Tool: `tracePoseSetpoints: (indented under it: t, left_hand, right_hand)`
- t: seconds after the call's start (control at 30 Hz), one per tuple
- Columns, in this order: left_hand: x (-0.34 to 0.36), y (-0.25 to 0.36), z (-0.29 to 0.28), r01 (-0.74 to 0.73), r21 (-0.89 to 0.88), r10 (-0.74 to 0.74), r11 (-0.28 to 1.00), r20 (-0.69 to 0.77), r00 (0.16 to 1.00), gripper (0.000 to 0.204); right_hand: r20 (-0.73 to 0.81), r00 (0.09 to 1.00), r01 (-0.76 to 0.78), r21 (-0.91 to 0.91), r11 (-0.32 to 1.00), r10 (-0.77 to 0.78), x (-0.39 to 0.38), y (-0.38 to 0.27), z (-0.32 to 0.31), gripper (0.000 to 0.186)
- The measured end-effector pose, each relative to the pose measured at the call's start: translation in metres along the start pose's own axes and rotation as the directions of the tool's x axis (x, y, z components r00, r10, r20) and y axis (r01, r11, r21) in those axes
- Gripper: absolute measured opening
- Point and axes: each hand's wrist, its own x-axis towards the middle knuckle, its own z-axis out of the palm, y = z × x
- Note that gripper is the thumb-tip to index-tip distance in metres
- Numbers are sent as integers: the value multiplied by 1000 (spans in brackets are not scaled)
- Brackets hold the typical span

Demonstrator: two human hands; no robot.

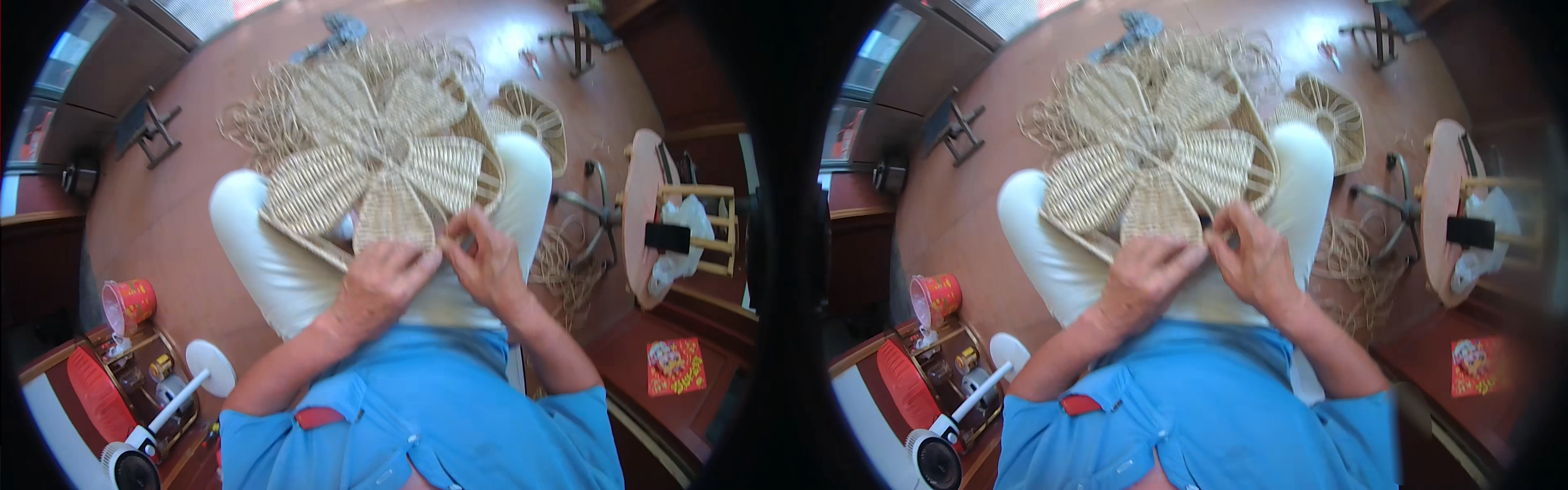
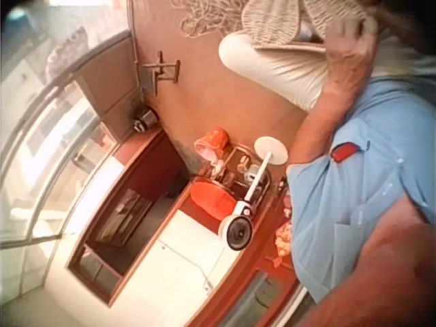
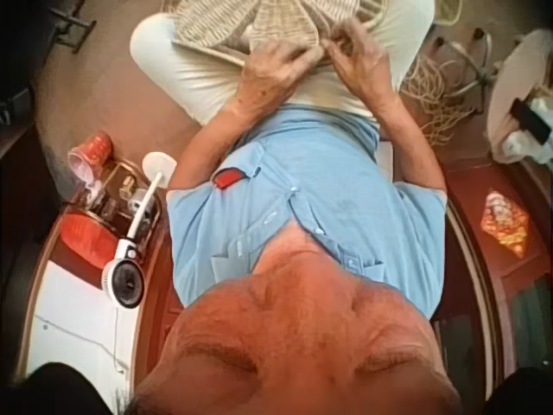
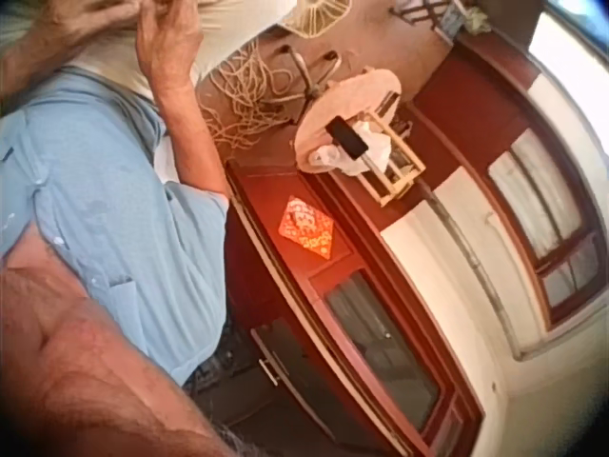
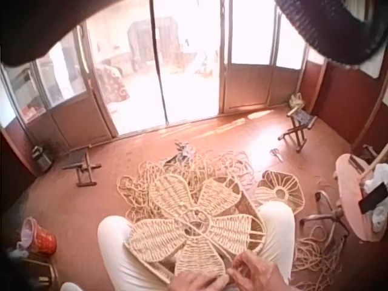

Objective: The person is weaving a large flower-shaped straw or wicker mat by hand.

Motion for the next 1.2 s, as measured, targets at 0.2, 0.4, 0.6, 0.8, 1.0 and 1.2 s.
tracePoseSetpoints:
  t: [0.2,0.4,0.6,0.8,1.0,1.2]
  left_hand:
    - [-6,-9,2,-163,110,153,980,95,984,39]
    - [4,-9,-15,-294,233,254,927,187,949,38]
    - [4,-19,-15,-350,235,312,907,185,932,35]
    - [-1,-16,-10,-283,254,256,925,134,957,33]
    - [-8,-14,-2,-229,224,219,947,67,973,28]
    - [-11,-11,0,-196,225,197,954,17,980,22]
  right_hand:
    - [-4,999,35,-10,999,-35,-6,7,9,6]
    - [-9,985,168,-111,980,-170,-15,0,4,8]
    - [117,972,217,-128,968,-203,-11,0,-4,14]
    - [237,971,87,-194,977,-40,-3,-8,-9,19]
    - [269,957,163,-201,966,-105,1,0,-9,24]
    - [379,925,163,-315,935,-34,13,-23,-16,32]
